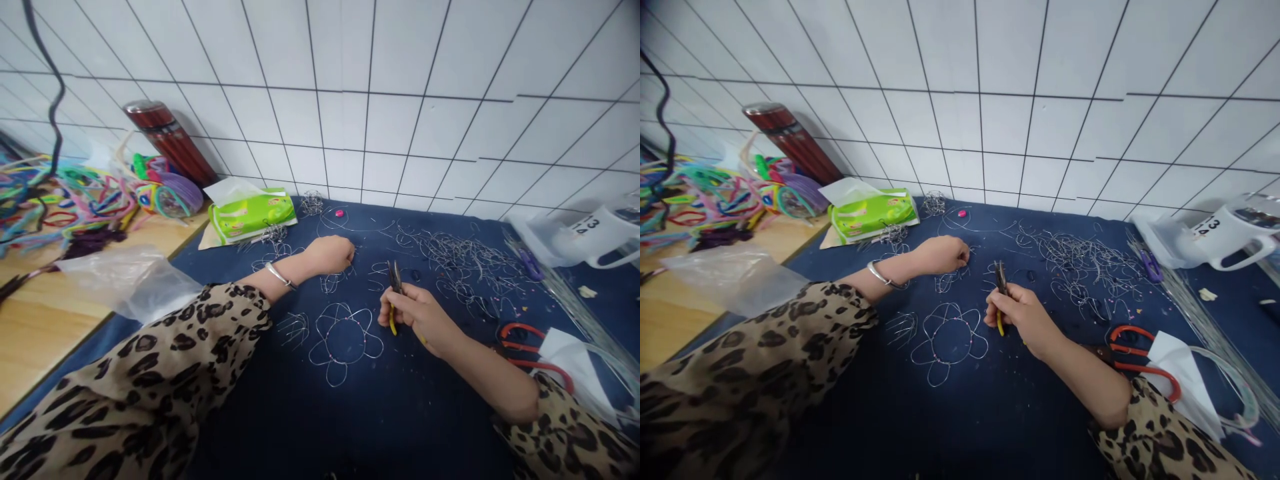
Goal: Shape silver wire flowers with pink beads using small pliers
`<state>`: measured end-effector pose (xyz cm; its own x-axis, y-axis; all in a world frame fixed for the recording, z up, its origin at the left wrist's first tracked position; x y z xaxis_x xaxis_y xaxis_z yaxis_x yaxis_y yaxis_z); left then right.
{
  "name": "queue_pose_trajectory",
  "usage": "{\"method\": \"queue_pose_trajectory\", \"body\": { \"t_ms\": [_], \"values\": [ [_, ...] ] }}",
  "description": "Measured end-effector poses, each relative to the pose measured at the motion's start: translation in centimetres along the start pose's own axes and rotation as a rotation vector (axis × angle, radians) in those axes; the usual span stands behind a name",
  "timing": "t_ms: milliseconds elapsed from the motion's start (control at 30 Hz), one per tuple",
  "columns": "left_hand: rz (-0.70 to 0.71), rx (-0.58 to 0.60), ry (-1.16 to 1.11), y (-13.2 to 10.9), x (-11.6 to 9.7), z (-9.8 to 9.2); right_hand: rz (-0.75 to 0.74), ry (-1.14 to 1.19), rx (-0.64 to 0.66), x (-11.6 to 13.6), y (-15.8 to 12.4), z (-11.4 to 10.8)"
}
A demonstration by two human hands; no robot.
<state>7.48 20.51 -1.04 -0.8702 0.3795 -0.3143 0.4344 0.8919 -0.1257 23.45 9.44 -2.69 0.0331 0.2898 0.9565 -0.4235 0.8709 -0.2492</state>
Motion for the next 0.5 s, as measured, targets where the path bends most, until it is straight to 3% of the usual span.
{"method": "queue_pose_trajectory", "body": {
  "t_ms": [233,500],
  "values": [
    [0.066,0.125,0.069,0.7,-0.4,-0.1,-0.002,0.021,0.015,-0.1,0.2,0.0],
    [0.154,0.129,0.02,0.8,-1.2,-0.8,-0.003,0.025,0.02,-0.1,0.0,0.0]
  ]
}}
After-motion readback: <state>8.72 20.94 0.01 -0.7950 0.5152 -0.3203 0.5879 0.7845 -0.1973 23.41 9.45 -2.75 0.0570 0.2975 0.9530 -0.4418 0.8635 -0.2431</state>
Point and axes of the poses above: each hand's wrist, its own y-axis towards the middle knuckle, its own z-axis out of the palm, x = y × z, the point moved 7 cm from there along y, towards the middle knuckle, and after that the axes turned 1 degree about -z, right-handed, at the moved point
